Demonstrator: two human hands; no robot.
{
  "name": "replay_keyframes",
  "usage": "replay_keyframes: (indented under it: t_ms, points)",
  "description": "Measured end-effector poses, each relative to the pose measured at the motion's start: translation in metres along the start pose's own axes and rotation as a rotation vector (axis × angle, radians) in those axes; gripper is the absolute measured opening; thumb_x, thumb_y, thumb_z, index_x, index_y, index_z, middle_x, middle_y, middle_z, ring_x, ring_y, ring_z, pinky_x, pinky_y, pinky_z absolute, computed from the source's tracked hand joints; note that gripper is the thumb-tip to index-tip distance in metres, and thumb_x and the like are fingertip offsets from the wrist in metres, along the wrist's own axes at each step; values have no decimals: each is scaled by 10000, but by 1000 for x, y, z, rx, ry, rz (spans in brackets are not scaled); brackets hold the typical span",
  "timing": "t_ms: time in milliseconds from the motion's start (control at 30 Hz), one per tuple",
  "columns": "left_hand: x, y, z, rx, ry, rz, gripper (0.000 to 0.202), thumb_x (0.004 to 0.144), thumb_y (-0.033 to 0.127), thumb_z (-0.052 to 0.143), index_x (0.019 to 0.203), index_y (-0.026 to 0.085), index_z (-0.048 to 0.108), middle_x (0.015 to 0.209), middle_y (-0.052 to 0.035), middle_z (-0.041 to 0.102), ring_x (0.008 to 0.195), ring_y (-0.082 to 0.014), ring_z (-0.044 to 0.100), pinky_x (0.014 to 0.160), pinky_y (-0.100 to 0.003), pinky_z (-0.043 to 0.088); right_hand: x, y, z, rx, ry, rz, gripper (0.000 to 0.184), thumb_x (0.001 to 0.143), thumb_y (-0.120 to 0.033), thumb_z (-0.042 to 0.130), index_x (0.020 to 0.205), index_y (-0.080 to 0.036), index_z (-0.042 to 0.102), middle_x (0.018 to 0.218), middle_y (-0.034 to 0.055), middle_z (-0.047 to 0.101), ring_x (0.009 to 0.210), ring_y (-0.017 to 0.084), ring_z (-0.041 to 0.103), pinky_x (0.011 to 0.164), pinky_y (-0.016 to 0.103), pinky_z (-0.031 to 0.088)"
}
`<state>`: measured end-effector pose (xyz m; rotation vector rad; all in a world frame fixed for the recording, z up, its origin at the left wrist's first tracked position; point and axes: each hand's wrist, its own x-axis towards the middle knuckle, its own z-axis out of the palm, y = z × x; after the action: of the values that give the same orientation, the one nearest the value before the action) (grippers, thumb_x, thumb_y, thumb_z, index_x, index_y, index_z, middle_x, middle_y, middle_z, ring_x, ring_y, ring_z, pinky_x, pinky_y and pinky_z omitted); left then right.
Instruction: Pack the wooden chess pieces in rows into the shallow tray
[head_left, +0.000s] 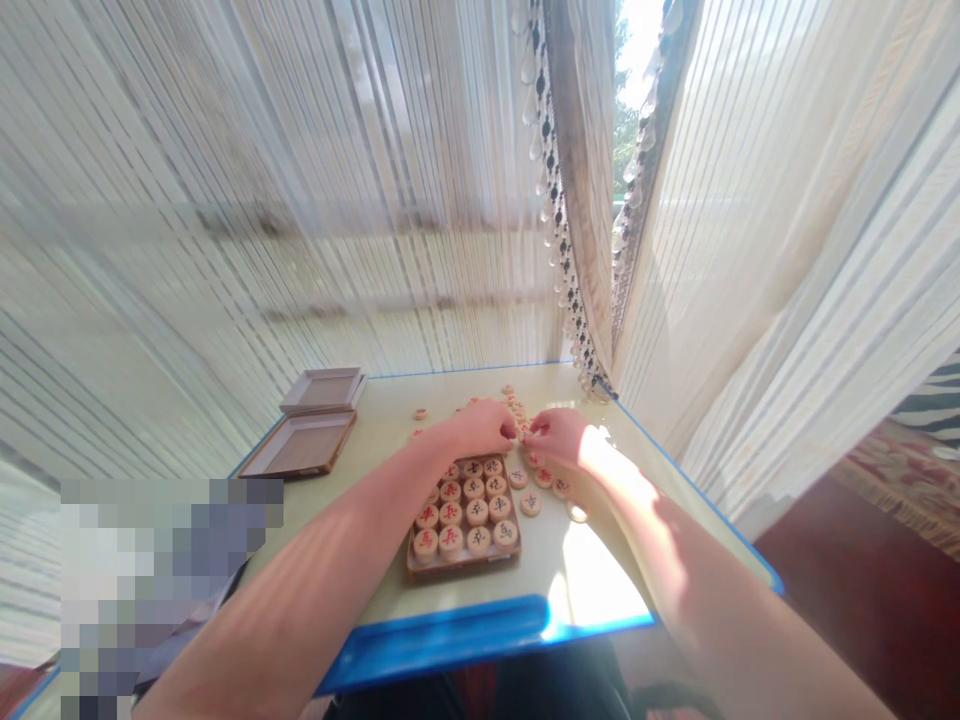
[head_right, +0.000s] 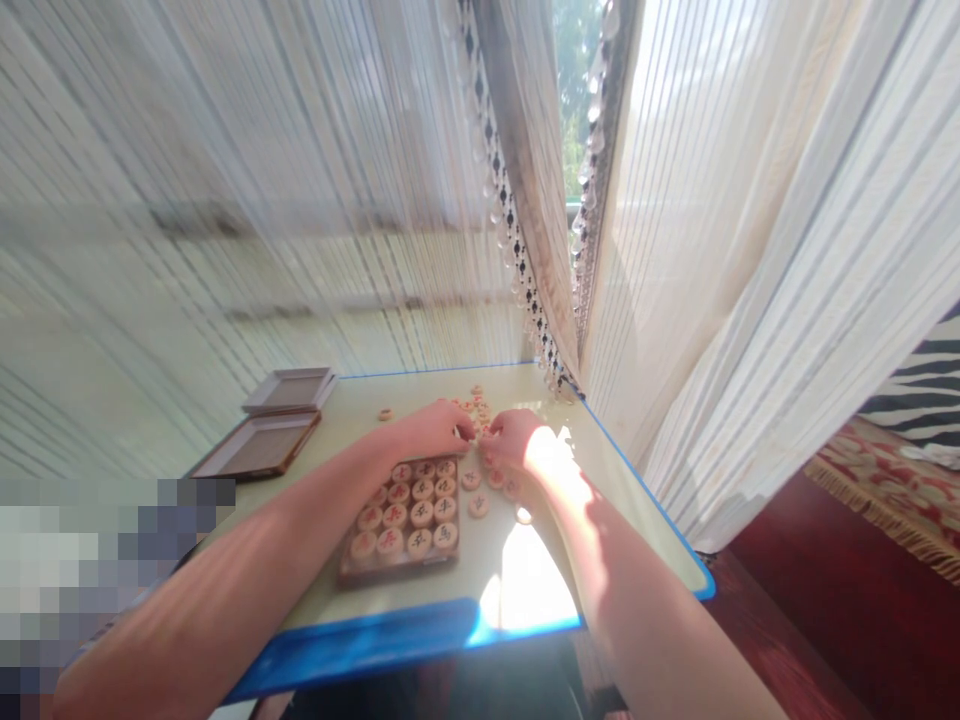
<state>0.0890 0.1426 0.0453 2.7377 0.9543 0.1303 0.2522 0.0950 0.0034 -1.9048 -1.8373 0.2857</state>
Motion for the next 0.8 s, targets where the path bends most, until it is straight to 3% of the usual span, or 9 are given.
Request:
replay_keyframes:
  t_ms: [200, 400, 533, 633, 733, 800]
  points:
    - [0, 2, -4, -72, 109, 57, 236, 712, 374, 562, 742, 177, 689, 693, -5, 647, 650, -131, 539, 585, -222, 354, -9, -6, -14, 192, 37, 84, 339, 661, -483, 594, 805, -194, 696, 788, 35, 681, 718, 169, 604, 549, 223, 391]
    - [-2, 7, -10, -189, 169, 59, 217, 712, 357, 586, 788, 183, 690, 725, 6, 652, 664, -120, 541, 582, -212, 361, -15, -13, -29, 370, 3, 76, 336, 678, -469, 577, 800, -180, 698, 724, 23, 664, 655, 152, 583, 535, 224, 390]
    - [-14, 4, -24, -238, 182, -11, 234, 710, 331, 580, 852, 182, 692, 768, -4, 671, 656, -117, 565, 577, -207, 393, -18, -18, -29, 429, 190, 31, 291, 721, -411, 534, 838, -185, 674, 720, 9, 628, 659, 144, 560, 585, 241, 402]
    - [-33, 0, -38, -254, 214, -99, 261, 700, 342, 580, 879, 185, 687, 778, -9, 678, 633, -119, 577, 541, -206, 405, -30, -29, -25, 343, 264, -147, 202, 716, -335, 554, 819, -187, 646, 711, 1, 576, 660, 137, 532, 619, 256, 405]
    - [-57, -6, -44, -279, 251, -125, 261, 695, 362, 591, 872, 196, 687, 788, -3, 679, 630, -116, 580, 544, -206, 419, -47, -47, -17, 255, 90, -478, 99, 704, -268, 595, 762, -203, 644, 739, 5, 559, 733, 142, 528, 685, 269, 414]
    - [-74, -9, -42, -281, 276, -122, 258, 691, 370, 608, 865, 198, 690, 775, -1, 680, 639, -115, 576, 577, -214, 432, -57, -57, -10, 206, -11, -611, 95, 698, -257, 621, 774, -213, 655, 772, 13, 561, 775, 149, 526, 727, 284, 416]
